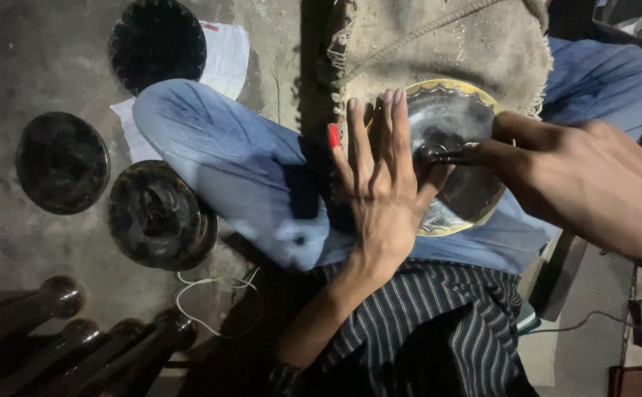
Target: The person sits cross-legged on the floor with a decorative metal plate on their lap and uses a small hand tool to scrape and engrave patterns into the plate's surface, steadying the plate with the other hand. They occasionally set the plate aside, pick up another dark metal piece, and resume working on the plate.
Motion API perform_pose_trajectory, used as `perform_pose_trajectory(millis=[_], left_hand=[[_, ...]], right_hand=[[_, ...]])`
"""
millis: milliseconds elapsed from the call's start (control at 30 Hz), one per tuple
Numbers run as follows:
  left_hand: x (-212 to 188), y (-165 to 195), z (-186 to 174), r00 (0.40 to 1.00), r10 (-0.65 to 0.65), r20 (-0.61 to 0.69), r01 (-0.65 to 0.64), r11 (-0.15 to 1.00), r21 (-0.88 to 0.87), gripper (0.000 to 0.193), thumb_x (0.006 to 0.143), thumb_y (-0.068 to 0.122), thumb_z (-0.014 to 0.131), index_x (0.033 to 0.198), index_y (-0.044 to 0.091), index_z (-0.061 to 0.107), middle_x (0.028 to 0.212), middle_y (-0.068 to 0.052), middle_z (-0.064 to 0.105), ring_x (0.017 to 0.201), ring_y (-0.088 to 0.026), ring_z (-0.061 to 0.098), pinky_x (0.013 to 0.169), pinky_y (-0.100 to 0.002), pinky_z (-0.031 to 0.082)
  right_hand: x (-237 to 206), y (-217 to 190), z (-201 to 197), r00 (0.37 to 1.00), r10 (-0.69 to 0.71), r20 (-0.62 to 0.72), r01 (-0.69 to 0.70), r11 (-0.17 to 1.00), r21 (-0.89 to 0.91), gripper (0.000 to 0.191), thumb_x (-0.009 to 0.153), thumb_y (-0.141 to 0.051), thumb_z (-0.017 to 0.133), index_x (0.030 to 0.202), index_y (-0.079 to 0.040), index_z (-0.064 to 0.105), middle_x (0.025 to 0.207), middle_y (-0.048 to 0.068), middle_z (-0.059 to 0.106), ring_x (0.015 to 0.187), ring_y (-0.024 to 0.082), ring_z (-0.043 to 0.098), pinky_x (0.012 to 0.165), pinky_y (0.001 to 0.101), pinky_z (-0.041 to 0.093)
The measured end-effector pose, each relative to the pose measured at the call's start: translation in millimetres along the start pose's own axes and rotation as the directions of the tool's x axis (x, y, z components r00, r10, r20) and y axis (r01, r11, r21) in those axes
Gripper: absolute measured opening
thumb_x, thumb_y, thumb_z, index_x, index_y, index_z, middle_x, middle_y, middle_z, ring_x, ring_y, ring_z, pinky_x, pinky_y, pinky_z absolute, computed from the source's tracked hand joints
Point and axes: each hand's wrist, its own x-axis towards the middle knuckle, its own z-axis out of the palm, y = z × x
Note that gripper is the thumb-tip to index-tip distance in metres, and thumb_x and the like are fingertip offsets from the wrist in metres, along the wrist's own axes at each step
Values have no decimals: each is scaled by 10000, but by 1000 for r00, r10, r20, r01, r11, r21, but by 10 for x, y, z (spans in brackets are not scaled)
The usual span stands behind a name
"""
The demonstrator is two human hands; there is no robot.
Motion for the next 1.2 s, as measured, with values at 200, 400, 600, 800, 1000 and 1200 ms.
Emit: perform_pose_trajectory(millis=[200, 400, 600, 800, 1000, 1200], left_hand=[[-40, -34, -30, 1000, 18, 20, -17, 999, -45, 1017, 916, 398, 802, 1665, 117, 175, 1707, -111, 342, 1648, -394, 199, 1326, -677, 149], [73, -165, -47, 999, 49, 21, -50, 997, 60, 992, 810, 39, 780, 1626, 118, 221, 1586, -112, 529, 1594, -359, 322, 1307, -673, 151], [411, -433, -166, 987, 129, -95, -139, 985, -105, 396, 1033, 157, 738, 1401, 93, 607, 1282, -71, 728, 1209, -263, 636, 1049, -457, 462], [646, -467, -288, 987, 159, -3, -155, 960, -235, 237, 973, 195, 736, 1179, 78, 717, 1035, -90, 730, 955, -282, 692, 817, -377, 556], [693, -474, -285, 985, 171, 0, -166, 959, -231, 221, 920, 157, 751, 1125, 78, 729, 1003, -92, 723, 961, -289, 695, 811, -385, 552], [589, -442, -258, 992, 128, -7, -126, 965, -228, 194, 942, 118, 728, 1120, 40, 719, 981, -115, 718, 940, -306, 687, 827, -401, 548]], right_hand=[[88, -25, 3, 994, -94, 49, 102, 972, -212, 623, 914, -105, 593, 1495, -331, 576, 1336, 87, 668, 562, 126, 712, 410, 228, 546], [162, 21, -16, 972, -228, 59, 231, 879, -416, 621, 1000, -79, 559, 1553, -358, 519, 1382, 167, 655, 455, 85, 650, 346, 226, 520], [411, 119, -129, 950, -218, 222, 301, 823, -481, 222, 1024, -160, 488, 1042, -46, 677, 709, 22, 684, 515, 81, 632, 484, 259, 484], [590, 94, -275, 952, -249, 178, 303, 848, -434, 143, 972, -170, 603, 965, -54, 687, 717, 55, 706, 589, 168, 728, 518, 292, 609], [630, 192, -229, 953, -240, 186, 300, 834, -464, 230, 973, -216, 620, 1199, -196, 657, 680, 27, 686, 609, 163, 710, 530, 295, 586], [548, 387, 5, 974, -125, 187, 203, 847, -492, 157, 1007, -153, 584, 994, -96, 730, 767, 64, 670, 485, 57, 639, 459, 236, 494]])
